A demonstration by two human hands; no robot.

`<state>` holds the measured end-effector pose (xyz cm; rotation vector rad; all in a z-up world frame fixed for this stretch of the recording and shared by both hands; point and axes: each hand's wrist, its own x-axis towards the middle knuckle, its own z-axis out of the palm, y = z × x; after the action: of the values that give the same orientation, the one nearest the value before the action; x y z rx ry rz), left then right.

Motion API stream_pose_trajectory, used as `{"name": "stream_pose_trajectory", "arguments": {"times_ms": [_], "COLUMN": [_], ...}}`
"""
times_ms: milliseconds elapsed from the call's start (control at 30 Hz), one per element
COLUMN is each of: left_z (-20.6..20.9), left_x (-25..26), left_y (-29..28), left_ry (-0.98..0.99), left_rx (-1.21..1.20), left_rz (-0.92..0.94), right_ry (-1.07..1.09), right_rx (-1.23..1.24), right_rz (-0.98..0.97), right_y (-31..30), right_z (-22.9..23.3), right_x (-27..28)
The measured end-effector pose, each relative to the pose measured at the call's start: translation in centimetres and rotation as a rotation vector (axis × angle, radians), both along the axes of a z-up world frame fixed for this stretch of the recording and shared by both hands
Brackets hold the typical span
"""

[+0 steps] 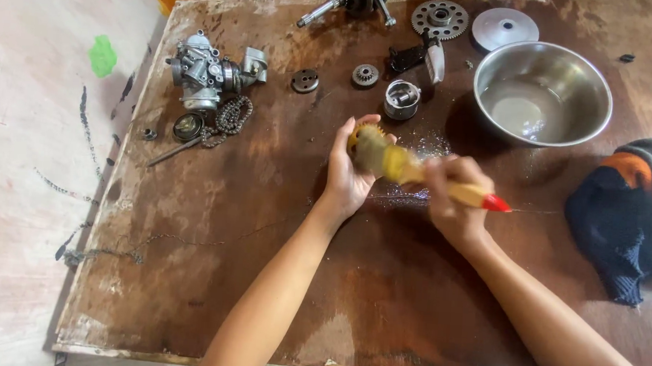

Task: Clean various motorcycle engine parts using a brush and solvent.

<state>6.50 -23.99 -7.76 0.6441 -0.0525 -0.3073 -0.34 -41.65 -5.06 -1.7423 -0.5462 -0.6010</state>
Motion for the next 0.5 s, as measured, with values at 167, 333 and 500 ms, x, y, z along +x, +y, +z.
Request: {"name": "stream_pose_trajectory", "arguments": {"times_ms": [167,333,500], "left_z": [-1.9,-0.3,-2.1], "left_x": [0.9,0.3,1.1], "left_y": [0.1,-0.1,-0.1], "left_ry": [0.005,0.032,-0.004], "left_rx": [-0.041,-0.016,-0.058], "left_rz": [-0.016,-0.013,-0.027], "right_ry": [0.21,0.044,0.097], "right_rx": [0.02,0.087,0.026], "right_rz": [-0.005,-0.164,0.11], "right_y": [-0.7,0.0,-0.2], "right_z": [-0.5,-1.0,0.1], "right_x": [-0.1,0.3,-0.1]}}
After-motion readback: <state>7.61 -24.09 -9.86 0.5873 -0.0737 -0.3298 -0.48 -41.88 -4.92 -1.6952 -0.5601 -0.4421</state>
